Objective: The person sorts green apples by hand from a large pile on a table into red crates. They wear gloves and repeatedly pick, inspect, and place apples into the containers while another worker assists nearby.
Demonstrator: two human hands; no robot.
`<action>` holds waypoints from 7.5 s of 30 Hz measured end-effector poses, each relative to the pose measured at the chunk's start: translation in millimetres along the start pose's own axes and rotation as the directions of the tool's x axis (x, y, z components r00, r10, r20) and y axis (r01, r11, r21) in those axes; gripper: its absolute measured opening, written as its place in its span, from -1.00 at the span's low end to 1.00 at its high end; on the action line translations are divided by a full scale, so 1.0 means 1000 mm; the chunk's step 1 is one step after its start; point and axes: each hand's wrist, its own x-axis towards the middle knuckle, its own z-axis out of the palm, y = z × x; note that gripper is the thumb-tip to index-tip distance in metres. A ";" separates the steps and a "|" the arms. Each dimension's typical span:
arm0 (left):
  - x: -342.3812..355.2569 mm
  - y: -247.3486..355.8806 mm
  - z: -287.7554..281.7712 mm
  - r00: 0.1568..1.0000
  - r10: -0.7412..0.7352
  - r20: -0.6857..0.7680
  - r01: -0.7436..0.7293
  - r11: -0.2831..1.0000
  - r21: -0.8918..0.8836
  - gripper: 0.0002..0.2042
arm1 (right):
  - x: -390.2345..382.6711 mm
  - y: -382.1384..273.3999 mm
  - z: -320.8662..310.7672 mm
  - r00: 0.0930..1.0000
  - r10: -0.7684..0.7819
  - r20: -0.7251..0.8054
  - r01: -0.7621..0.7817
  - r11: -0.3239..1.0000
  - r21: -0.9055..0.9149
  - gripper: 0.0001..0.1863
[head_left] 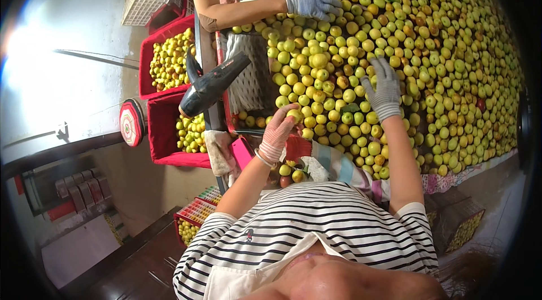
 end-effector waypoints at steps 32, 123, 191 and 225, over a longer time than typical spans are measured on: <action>0.075 -0.001 0.060 0.823 0.221 0.524 -0.509 -0.123 0.852 -0.27 | -0.001 0.025 0.029 0.987 0.005 -0.160 -0.005 1.000 0.001 -0.54; 0.029 0.010 -0.061 0.891 0.449 -0.069 0.054 0.047 0.997 -0.39 | 0.002 0.146 -0.047 0.955 0.168 -0.246 -0.271 0.833 -0.482 -0.37; 0.027 0.005 -0.067 0.866 0.496 -0.066 0.018 0.100 0.995 -0.47 | -0.025 -0.111 0.046 0.845 -0.498 0.194 0.425 0.846 0.321 -0.43; 0.022 0.009 -0.063 0.888 0.434 -0.149 0.121 0.093 0.988 -0.46 | -0.086 -0.101 0.048 0.854 -0.435 0.286 0.427 0.900 0.093 -0.38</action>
